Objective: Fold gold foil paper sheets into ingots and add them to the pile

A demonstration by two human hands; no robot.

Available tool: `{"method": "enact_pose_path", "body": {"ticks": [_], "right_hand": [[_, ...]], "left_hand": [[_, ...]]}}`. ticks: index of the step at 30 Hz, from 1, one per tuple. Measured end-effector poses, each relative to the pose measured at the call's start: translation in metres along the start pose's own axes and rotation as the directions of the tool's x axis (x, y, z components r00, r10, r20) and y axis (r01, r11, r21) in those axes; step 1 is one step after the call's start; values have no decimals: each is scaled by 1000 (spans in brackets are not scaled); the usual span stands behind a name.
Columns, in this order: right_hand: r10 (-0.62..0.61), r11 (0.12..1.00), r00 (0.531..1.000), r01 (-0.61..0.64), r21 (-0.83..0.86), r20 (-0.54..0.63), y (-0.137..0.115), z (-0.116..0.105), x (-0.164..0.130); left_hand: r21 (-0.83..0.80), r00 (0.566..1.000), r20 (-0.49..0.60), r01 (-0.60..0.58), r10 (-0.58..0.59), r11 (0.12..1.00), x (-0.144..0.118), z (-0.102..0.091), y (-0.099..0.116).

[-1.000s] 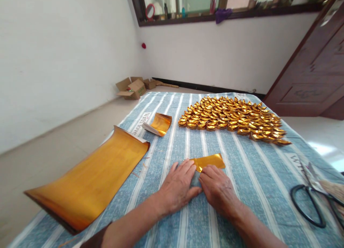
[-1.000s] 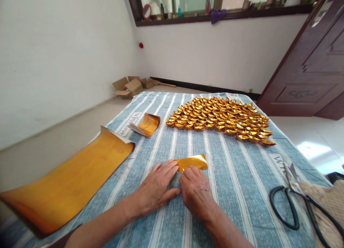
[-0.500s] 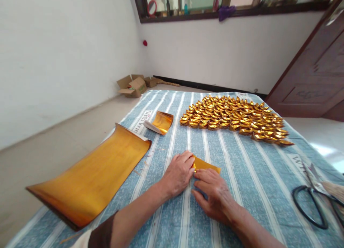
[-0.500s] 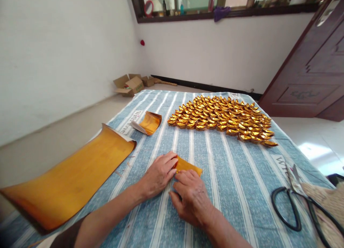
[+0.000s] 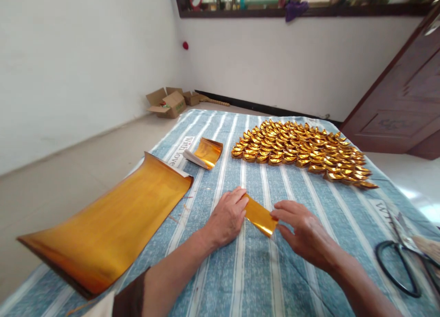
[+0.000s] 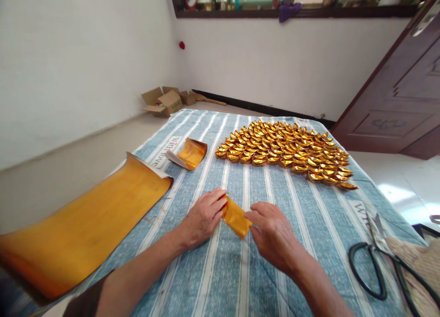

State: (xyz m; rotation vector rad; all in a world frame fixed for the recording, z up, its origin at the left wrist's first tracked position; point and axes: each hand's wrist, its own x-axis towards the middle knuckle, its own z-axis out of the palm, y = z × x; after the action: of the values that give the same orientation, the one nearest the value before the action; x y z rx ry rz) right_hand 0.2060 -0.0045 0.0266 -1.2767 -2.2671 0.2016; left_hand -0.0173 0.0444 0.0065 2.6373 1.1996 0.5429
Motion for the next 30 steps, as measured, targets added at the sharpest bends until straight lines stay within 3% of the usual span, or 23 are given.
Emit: {"method": "enact_pose_path", "body": {"ticks": [9, 15, 18, 21, 24, 30], "right_hand": [[-147, 989, 980, 148, 3, 134, 5, -4, 8], [-101, 995, 982, 96, 40, 161, 18, 9, -2], [-94, 994, 989, 86, 71, 113, 20, 16, -4], [-32, 997, 999, 33, 69, -9, 18, 26, -2], [36, 999, 990, -35, 9, -140, 15, 38, -1], [-15, 1000, 977, 17, 6, -211, 5, 45, 1]], "left_hand": [[-4, 999, -32, 21, -21, 1000, -1, -1, -2], [6, 996, -47, 69, -69, 998, 0, -3, -4], [40, 992, -54, 116, -113, 992, 1, -6, -2], [68, 990, -42, 138, -135, 988, 3, -6, 1], [50, 992, -55, 115, -112, 992, 3, -3, 0], [-66, 995, -104, -3, -4, 998, 3, 6, -9]]}}
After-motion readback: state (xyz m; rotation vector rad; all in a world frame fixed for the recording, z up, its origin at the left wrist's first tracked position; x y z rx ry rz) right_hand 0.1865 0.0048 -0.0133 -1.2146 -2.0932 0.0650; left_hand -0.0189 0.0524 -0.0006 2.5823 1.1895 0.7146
